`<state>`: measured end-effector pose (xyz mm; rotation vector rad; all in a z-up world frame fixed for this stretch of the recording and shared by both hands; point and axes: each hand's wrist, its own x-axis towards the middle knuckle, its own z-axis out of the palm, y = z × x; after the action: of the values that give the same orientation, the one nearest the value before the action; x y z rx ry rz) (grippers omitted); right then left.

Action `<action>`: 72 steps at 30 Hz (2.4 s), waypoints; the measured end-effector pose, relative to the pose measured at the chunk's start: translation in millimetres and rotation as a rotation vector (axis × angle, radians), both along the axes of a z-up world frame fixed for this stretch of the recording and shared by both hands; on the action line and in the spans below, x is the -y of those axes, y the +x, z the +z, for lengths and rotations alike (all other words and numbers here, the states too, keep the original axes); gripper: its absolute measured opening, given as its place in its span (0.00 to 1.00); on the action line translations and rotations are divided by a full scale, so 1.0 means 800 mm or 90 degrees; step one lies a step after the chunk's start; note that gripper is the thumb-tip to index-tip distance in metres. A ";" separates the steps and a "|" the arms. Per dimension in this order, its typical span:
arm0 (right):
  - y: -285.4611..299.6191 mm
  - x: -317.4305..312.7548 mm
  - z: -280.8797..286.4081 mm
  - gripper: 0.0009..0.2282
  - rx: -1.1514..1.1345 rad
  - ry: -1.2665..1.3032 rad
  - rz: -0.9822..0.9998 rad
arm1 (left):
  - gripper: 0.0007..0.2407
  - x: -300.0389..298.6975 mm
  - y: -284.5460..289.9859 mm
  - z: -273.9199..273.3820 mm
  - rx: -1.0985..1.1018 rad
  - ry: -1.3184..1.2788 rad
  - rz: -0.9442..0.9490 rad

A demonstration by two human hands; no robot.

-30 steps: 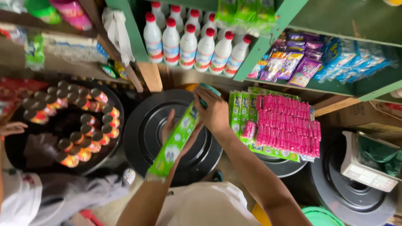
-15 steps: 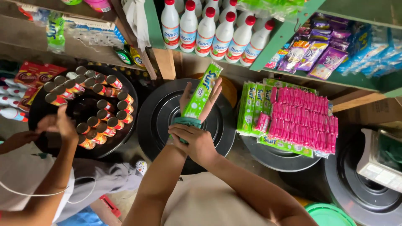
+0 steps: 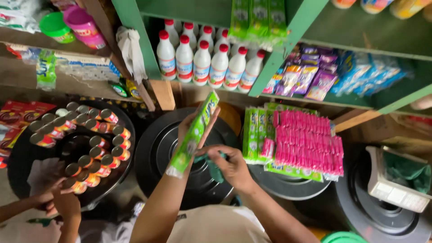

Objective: Wiping individual detergent bars with a cloth and arranging them neatly on a grocery store shelf.

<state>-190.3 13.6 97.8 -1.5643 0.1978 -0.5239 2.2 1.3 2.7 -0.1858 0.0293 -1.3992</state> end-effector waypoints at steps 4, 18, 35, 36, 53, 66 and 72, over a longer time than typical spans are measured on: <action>-0.009 0.021 -0.034 0.14 -0.075 0.261 -0.240 | 0.24 0.004 -0.005 -0.001 0.288 0.130 0.123; 0.021 -0.017 -0.014 0.17 -0.116 0.702 -0.083 | 0.35 -0.042 0.007 0.055 0.424 -0.005 0.191; 0.047 -0.040 0.009 0.11 0.071 -0.676 -0.076 | 0.25 -0.012 -0.039 0.049 0.077 -0.090 0.032; 0.048 -0.032 -0.003 0.11 0.088 -0.872 -0.037 | 0.25 -0.012 -0.037 0.049 0.075 -0.097 0.009; 0.043 -0.032 -0.009 0.13 0.078 -0.772 -0.158 | 0.35 -0.023 -0.022 0.035 0.058 -0.095 0.003; 0.082 0.154 0.027 0.08 0.053 -0.509 -0.453 | 0.28 -0.057 -0.045 0.074 0.015 -0.068 0.001; 0.033 0.176 -0.139 0.13 -0.089 -0.082 -0.544 | 0.27 -0.064 -0.055 0.098 0.040 -0.198 -0.023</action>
<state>-164.2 -127.4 -13.4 -1.5985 0.9788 -1.1005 -41.9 52.1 81.5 -0.4009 -0.2397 -1.4402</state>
